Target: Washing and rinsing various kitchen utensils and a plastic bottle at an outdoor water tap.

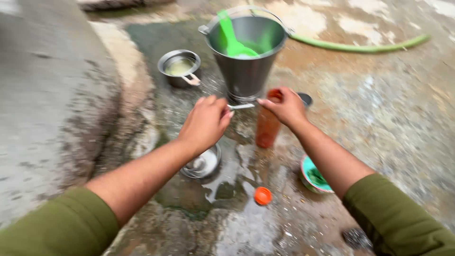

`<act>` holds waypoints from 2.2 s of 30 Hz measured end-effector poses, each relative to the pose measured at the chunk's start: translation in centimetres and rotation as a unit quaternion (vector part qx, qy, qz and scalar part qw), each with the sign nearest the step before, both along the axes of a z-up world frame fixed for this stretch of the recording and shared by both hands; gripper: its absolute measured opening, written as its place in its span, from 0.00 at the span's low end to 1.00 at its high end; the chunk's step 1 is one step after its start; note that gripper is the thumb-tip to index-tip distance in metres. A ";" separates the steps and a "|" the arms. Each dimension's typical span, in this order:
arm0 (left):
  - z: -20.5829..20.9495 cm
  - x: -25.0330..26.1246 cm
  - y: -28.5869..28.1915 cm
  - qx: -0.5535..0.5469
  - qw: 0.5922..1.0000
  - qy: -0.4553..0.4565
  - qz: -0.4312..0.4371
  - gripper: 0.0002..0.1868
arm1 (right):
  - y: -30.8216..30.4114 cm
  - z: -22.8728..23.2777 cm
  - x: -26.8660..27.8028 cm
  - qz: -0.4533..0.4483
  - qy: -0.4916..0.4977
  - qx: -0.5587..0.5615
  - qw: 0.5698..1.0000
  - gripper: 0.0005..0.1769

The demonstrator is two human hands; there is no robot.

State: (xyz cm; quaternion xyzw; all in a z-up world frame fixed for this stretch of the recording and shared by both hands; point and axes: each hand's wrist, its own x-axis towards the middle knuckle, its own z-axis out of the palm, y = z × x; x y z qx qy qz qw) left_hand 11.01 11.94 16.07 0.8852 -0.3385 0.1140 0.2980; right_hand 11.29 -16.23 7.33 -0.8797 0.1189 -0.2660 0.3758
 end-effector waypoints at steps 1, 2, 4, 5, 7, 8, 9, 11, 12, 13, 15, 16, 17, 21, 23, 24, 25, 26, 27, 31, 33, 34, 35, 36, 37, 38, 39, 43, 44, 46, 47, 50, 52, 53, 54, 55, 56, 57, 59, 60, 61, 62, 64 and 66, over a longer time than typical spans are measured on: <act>2.3 0.1 0.9 0.001 0.998 -0.048 -0.033 0.09 | -0.1 -0.5 0.8 0.009 0.064 0.032 0.997 0.33; 4.0 -0.2 1.9 0.001 0.998 -0.057 -0.024 0.09 | 0.1 -0.3 0.9 0.018 0.055 0.030 0.998 0.33; 7.5 -1.1 3.6 0.051 0.993 -0.086 -0.054 0.09 | 0.5 0.1 0.8 -0.020 0.086 -0.047 0.995 0.31; 8.6 -1.6 4.3 0.053 0.993 -0.094 -0.047 0.09 | 1.4 0.8 0.7 -0.014 0.077 -0.047 0.996 0.31; 11.6 -1.9 5.7 0.058 0.975 -0.204 -0.062 0.15 | 3.0 2.5 1.1 0.023 0.111 -0.042 0.993 0.32; 12.8 -1.6 6.3 0.060 0.973 -0.217 -0.060 0.15 | 4.4 4.3 1.4 0.024 0.097 -0.041 0.994 0.32; 13.9 -1.3 7.0 0.040 0.966 -0.249 -0.053 0.18 | 5.7 6.0 1.7 0.062 0.115 -0.066 0.989 0.32; 16.0 0.1 7.2 0.005 0.958 -0.284 -0.047 0.22 | 8.0 10.6 1.5 0.091 0.131 -0.104 0.982 0.33; 17.2 1.0 7.4 -0.019 0.938 -0.345 0.005 0.23 | 9.9 13.3 1.3 0.157 0.140 -0.136 0.968 0.32; 18.4 2.0 7.6 -0.044 0.912 -0.403 0.057 0.24 | 11.8 15.9 1.0 0.222 0.148 -0.167 0.949 0.31; 21.4 4.9 7.8 -0.072 0.913 -0.390 0.097 0.27 | 14.8 19.6 1.7 0.262 0.152 -0.176 0.937 0.31; 22.9 6.3 7.7 -0.095 0.914 -0.372 0.133 0.30 | 16.1 21.3 1.9 0.301 0.159 -0.177 0.923 0.31; 23.1 7.6 8.5 -0.100 0.912 -0.376 0.130 0.30 | 17.7 22.0 3.1 0.296 0.157 -0.181 0.925 0.31; 24.4 10.6 7.6 -0.169 0.953 -0.238 0.082 0.25 | 20.7 24.5 6.4 0.290 0.157 -0.245 0.912 0.37; 23.9 11.2 7.0 -0.168 0.964 -0.199 0.060 0.21 | 21.9 24.0 8.1 0.301 0.143 -0.253 0.909 0.40; 23.1 11.7 6.8 -0.175 0.957 -0.219 0.069 0.19 | 22.3 23.2 9.2 0.300 0.142 -0.217 0.918 0.37; 22.3 12.2 6.6 -0.181 0.951 -0.239 0.078 0.19 | 22.8 22.3 10.4 0.299 0.143 -0.182 0.926 0.33; 22.3 11.9 5.8 -0.179 0.950 -0.241 0.083 0.19 | 22.3 20.9 11.9 0.304 0.141 -0.182 0.925 0.33; 22.4 11.6 5.1 -0.180 0.936 -0.286 0.101 0.20 | 21.9 19.6 13.4 0.337 0.081 -0.213 0.913 0.29; 22.4 10.0 3.5 -0.154 0.912 -0.343 0.163 0.16 | 22.5 18.8 13.0 0.388 -0.059 -0.171 0.904 0.22; 22.4 10.0 3.8 -0.148 0.908 -0.353 0.168 0.13 | 22.9 18.8 12.5 0.392 -0.035 -0.154 0.906 0.21; 22.4 9.9 3.6 -0.145 0.906 -0.363 0.163 0.11 | 22.8 18.7 12.0 0.387 -0.011 -0.137 0.912 0.21; 22.7 9.6 3.8 -0.142 0.906 -0.362 0.165 0.11 | 23.1 18.7 11.9 0.390 -0.010 -0.135 0.911 0.21; 22.9 9.3 3.8 -0.130 0.911 -0.355 0.166 0.12 | 23.1 18.6 11.6 0.367 0.010 -0.170 0.915 0.20; 23.1 9.0 3.8 -0.117 0.915 -0.348 0.166 0.12 | 23.1 18.6 11.3 0.343 0.030 -0.206 0.916 0.20; 22.6 9.3 3.7 -0.117 0.916 -0.346 0.166 0.12 | 23.1 18.2 11.5 0.343 0.032 -0.205 0.916 0.20; 22.2 9.5 3.6 -0.100 0.911 -0.360 0.172 0.14 | 23.1 17.8 11.7 0.347 0.026 -0.241 0.906 0.20; 18.9 8.7 5.8 -0.077 0.881 -0.449 0.130 0.26 | 22.5 13.2 14.1 0.447 -0.148 -0.291 0.833 0.24; 17.0 8.2 6.7 -0.078 0.881 -0.449 0.131 0.26 | 21.8 13.3 14.1 0.448 -0.147 -0.292 0.832 0.24; 13.1 7.3 8.7 -0.035 0.900 -0.435 0.016 0.39 | 20.7 13.1 14.1 0.456 -0.093 -0.139 0.874 0.27; 11.1 7.5 9.3 -0.035 0.900 -0.434 0.019 0.39 | 20.2 13.1 14.2 0.458 -0.093 -0.140 0.873 0.27; 6.3 7.8 11.4 -0.004 0.936 -0.350 -0.020 0.41 | 19.6 12.5 15.1 0.451 -0.007 0.101 0.887 0.30; 4.8 7.7 12.2 0.040 0.987 -0.156 0.015 0.48 | 18.7 11.6 16.0 0.245 0.101 0.293 0.919 0.24; 4.2 8.3 12.4 0.040 0.987 -0.155 0.017 0.48 | 18.0 10.5 16.5 0.248 0.103 0.292 0.918 0.24; 3.6 9.0 12.4 0.052 0.998 -0.002 0.037 0.52 | 17.1 9.3 16.8 0.211 0.118 0.345 0.907 0.23; 2.9 9.6 12.4 0.064 0.985 0.152 0.056 0.57 | 16.2 8.2 17.1 0.174 0.132 0.396 0.892 0.25; 1.3 10.5 11.6 0.065 0.985 0.154 0.053 0.57 | 15.8 6.7 17.2 0.172 0.133 0.397 0.892 0.25; -0.4 11.5 10.9 0.041 0.972 0.224 0.053 0.60 | 15.5 5.2 17.3 0.155 0.121 0.426 0.883 0.26; -3.7 13.9 9.1 0.016 0.955 0.293 0.054 0.63 | 16.8 4.3 16.3 0.141 0.110 0.453 0.874 0.27; -5.6 15.2 8.0 -0.031 0.944 0.317 0.086 0.61 | 18.3 4.6 14.8 0.115 0.158 0.467 0.862 0.26; -7.6 16.5 6.9 -0.077 0.930 0.340 0.118 0.59 | 19.8 5.0 13.2 0.089 0.206 0.479 0.849 0.25; -7.7 17.6 6.4 -0.078 0.929 0.341 0.119 0.59 | 20.9 4.3 13.0 0.089 0.208 0.478 0.849 0.25; -8.0 19.5 5.4 -0.176 0.814 0.457 0.312 0.59 | 23.3 2.6 12.3 0.216 0.228 0.545 0.778 0.26; -7.0 19.4 6.3 -0.209 0.788 0.471 0.337 0.52 | 24.2 2.7 12.1 0.240 0.257 0.552 0.756 0.29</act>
